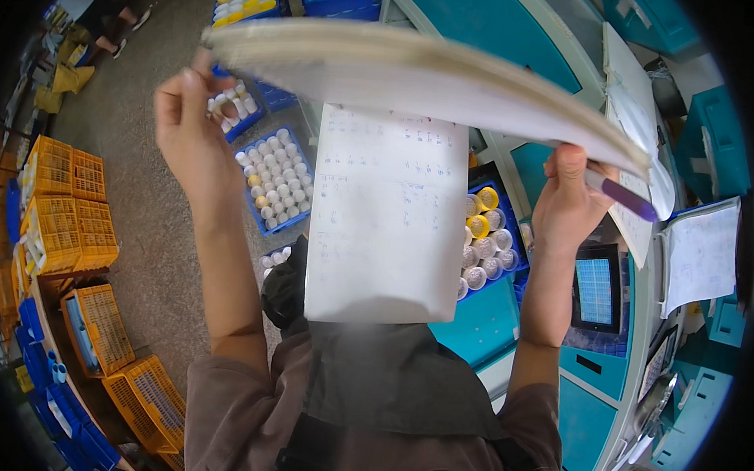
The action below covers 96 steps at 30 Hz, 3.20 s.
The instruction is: The person flips through a notebook and writes on it with a pen, then uses a handheld scanner on small white and yellow containers arranged in blue trays. They move trays between shelves and the floor, and place some containers into a yellow crate.
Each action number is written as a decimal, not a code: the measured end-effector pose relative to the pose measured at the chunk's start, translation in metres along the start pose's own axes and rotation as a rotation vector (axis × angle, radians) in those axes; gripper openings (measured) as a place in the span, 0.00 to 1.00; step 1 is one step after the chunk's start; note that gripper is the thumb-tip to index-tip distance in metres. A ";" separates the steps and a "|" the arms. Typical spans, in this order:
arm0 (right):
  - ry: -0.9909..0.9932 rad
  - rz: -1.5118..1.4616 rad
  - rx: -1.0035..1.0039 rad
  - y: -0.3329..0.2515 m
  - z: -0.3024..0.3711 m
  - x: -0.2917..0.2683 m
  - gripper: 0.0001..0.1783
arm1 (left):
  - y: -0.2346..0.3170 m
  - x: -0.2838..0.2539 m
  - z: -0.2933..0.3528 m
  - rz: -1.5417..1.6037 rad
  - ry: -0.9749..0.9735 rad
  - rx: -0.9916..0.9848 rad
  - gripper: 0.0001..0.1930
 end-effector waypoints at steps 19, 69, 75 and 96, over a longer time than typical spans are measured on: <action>-0.027 -0.010 0.031 -0.002 -0.030 0.005 0.18 | -0.064 -0.028 0.044 -0.127 -0.576 -0.723 0.09; -0.074 0.005 -0.018 -0.002 -0.022 0.011 0.18 | -0.088 -0.019 0.047 -0.235 -0.684 -0.687 0.05; -0.016 -0.028 0.022 0.000 -0.025 0.011 0.19 | -0.092 -0.023 0.052 -0.252 -0.670 -0.684 0.08; -0.033 0.109 0.035 0.009 -0.036 -0.002 0.20 | -0.068 0.005 0.009 -0.046 -0.672 -0.101 0.22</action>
Point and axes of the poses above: each hand's wrist, its own z-axis away from the middle knuckle, its own x-axis out of the palm, y = z × x, the point moved 2 cm from there along -z, towards the middle knuckle, and after that the axes turned 10 degrees about x, right-handed, at the moved point
